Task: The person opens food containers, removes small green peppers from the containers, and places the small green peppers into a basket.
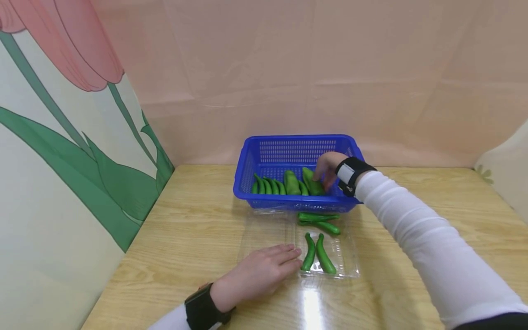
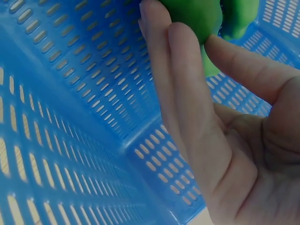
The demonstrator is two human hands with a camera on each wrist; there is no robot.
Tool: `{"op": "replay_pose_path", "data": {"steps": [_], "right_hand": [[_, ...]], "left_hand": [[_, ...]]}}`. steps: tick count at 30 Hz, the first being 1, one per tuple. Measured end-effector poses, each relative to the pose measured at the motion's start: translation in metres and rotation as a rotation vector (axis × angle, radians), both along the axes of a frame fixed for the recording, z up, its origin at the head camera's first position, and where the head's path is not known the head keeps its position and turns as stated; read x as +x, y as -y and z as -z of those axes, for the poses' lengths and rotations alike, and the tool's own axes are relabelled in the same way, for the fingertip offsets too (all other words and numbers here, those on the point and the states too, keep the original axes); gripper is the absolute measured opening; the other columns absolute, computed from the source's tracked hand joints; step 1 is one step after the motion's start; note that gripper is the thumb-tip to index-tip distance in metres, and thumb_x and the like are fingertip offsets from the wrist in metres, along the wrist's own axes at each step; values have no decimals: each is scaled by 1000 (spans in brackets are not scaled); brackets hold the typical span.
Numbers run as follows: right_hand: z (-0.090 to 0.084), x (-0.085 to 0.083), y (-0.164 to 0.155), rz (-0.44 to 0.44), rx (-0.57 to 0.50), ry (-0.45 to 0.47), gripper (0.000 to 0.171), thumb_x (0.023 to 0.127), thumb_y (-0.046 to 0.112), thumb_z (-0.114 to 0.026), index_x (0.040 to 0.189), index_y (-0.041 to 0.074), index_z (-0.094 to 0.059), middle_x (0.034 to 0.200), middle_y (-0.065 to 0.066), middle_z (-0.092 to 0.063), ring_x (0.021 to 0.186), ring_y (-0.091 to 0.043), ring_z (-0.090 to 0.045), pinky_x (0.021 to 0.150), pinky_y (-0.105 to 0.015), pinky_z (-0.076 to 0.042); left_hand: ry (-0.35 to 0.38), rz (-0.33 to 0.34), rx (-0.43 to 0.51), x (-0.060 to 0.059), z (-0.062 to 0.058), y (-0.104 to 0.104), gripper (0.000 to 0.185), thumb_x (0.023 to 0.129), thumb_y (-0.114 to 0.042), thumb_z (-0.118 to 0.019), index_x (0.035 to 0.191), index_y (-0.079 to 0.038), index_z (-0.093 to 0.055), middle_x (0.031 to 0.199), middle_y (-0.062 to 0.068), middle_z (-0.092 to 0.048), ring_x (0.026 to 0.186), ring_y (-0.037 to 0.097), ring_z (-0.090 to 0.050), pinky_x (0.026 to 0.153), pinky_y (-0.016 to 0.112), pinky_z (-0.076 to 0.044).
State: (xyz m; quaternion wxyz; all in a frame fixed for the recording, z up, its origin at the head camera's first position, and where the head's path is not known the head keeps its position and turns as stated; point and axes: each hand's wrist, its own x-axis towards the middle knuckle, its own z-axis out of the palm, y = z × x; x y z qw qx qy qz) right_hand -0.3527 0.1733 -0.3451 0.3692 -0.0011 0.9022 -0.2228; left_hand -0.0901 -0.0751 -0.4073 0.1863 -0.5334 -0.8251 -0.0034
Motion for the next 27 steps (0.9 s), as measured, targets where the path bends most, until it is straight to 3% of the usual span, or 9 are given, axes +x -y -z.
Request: {"op": "replay_pose_path", "data": {"steps": [14,22,27], "right_hand": [[-3,-4,1,-77,86,22,35,94,12,-52,120,-12,-53,100,-21,-71,92,-24,-71,103,-41,-48],[2,-10,1,-100,12,72,42,96,8,-48,129,-19,-41,114,-35,-60,91,-26,-71,87,-32,-58],[2,-8,1,-96,16,66,40,95,8,-50,126,-17,-45,116,-34,-59,92,-26,-71,90,-34,-57]], "left_hand": [[7,-6,-2,-1,1,0,32,93,-17,-57,125,-15,-61,133,5,-58,125,17,-53,108,26,-41],[22,0,3,-1,1,0,32,93,-17,-56,125,-14,-61,133,5,-58,125,18,-53,108,26,-41],[19,-2,5,-1,0,0,32,93,-17,-57,125,-15,-62,133,4,-58,125,17,-54,108,26,-41]]}}
